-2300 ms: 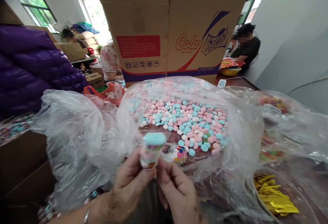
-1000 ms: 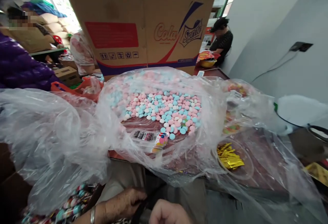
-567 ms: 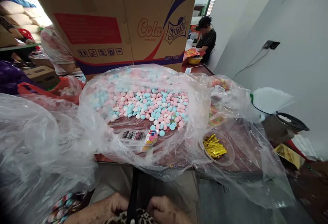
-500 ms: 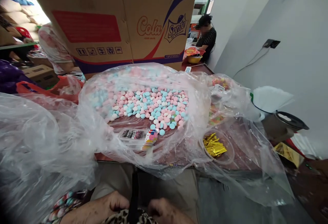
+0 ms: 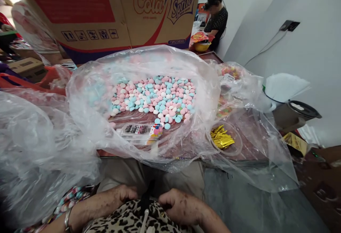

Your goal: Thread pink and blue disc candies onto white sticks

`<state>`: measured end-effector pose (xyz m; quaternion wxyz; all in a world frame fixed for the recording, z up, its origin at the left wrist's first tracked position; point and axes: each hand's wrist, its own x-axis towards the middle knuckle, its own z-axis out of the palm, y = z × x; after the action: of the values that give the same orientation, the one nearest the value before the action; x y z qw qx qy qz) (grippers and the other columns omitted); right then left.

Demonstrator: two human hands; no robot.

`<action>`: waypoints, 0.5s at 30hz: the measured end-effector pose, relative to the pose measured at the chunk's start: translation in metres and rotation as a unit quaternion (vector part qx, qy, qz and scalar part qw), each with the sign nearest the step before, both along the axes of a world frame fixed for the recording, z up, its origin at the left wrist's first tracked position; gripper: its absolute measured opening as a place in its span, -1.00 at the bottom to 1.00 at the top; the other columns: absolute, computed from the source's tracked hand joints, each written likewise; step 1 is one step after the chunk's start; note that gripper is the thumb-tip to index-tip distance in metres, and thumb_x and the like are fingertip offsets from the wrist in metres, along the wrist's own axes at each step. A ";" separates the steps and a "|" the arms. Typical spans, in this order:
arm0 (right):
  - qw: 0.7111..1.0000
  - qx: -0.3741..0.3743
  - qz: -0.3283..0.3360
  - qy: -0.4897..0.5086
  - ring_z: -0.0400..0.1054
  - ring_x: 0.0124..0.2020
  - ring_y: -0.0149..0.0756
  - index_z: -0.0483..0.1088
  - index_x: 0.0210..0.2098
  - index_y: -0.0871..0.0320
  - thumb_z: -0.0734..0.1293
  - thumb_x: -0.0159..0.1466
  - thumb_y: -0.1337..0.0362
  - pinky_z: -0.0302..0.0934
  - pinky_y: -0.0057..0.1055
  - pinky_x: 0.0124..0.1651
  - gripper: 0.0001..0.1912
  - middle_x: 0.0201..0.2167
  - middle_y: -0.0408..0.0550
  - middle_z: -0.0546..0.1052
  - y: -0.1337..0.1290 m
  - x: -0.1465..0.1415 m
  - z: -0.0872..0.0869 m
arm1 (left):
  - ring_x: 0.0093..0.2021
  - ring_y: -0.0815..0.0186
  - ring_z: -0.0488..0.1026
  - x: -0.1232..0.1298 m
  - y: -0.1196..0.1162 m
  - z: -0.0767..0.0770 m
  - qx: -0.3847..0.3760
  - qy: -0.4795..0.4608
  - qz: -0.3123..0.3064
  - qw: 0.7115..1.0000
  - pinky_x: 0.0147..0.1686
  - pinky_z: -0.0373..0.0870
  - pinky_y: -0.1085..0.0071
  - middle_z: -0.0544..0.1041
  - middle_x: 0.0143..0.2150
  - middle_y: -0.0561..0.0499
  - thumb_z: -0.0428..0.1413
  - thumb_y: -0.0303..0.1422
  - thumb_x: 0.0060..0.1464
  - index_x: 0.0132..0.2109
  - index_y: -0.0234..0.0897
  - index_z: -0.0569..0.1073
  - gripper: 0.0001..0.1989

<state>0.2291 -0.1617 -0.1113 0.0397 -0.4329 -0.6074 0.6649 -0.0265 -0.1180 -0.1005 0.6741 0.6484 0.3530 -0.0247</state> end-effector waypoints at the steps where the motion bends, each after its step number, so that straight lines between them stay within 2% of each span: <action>1: 1.000 0.016 0.009 -0.020 0.16 -0.47 -0.48 0.47 -0.42 0.21 0.28 0.09 0.33 0.02 -0.60 -0.45 -0.87 -0.53 -0.27 0.37 0.001 0.001 -0.001 | -0.32 0.30 0.31 -0.001 0.001 0.000 0.009 0.008 -0.011 1.000 -0.33 0.23 0.48 0.48 -0.38 0.10 0.07 -0.45 -0.12 -0.39 -0.25 0.54 -0.85; 4: 0.996 0.056 0.038 -0.054 0.20 -0.46 -0.46 0.50 -0.37 0.21 0.30 0.11 0.29 0.02 -0.58 -0.45 -0.84 -0.49 -0.23 0.44 0.002 0.003 -0.004 | -0.33 0.29 0.35 -0.002 0.004 -0.001 0.009 0.042 -0.037 0.998 -0.29 0.26 0.46 0.52 -0.38 0.11 0.05 -0.43 -0.10 -0.32 -0.24 0.57 -0.79; 8: 0.995 0.060 0.058 -0.048 0.28 -0.42 -0.42 0.53 -0.29 0.21 0.28 0.14 0.29 0.05 -0.55 -0.42 -0.78 -0.40 -0.16 0.55 0.001 0.001 -0.005 | -0.40 0.31 0.36 0.002 0.004 0.001 0.001 0.078 -0.044 0.996 -0.38 0.24 0.47 0.55 -0.42 0.11 0.04 -0.41 -0.10 -0.36 -0.27 0.57 -0.80; 11: 0.993 0.064 0.058 -0.081 0.34 -0.37 -0.36 0.53 -0.23 0.17 0.28 0.14 0.29 0.07 -0.53 -0.40 -0.75 -0.29 -0.12 0.60 0.001 0.000 -0.001 | -0.33 0.27 0.42 0.008 0.003 0.007 0.040 0.064 -0.034 0.997 -0.34 0.30 0.45 0.60 -0.32 0.09 0.02 -0.39 -0.04 -0.33 -0.24 0.58 -0.77; 13: 0.991 0.069 0.061 -0.092 0.38 -0.33 -0.31 0.52 -0.18 0.15 0.30 0.15 0.21 0.10 -0.52 -0.39 -0.71 -0.25 -0.11 0.60 0.001 0.002 0.003 | -0.31 0.25 0.44 0.009 0.002 0.008 0.073 0.059 -0.037 0.995 -0.31 0.33 0.45 0.62 -0.27 0.06 0.02 -0.37 0.00 -0.29 -0.22 0.58 -0.77; 15: 0.991 0.062 0.063 -0.100 0.39 -0.32 -0.29 0.52 -0.15 0.13 0.32 0.15 0.10 0.12 -0.51 -0.39 -0.66 -0.26 -0.11 0.60 0.001 0.004 0.005 | -0.34 0.26 0.45 0.008 0.001 0.005 0.098 0.054 -0.040 0.993 -0.34 0.33 0.45 0.62 -0.30 0.04 0.01 -0.36 0.02 -0.30 -0.22 0.57 -0.77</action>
<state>0.2334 -0.1605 -0.1059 -0.0367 -0.4547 -0.6744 0.5806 -0.0188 -0.1173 -0.0952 0.5854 0.7230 0.3632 -0.0519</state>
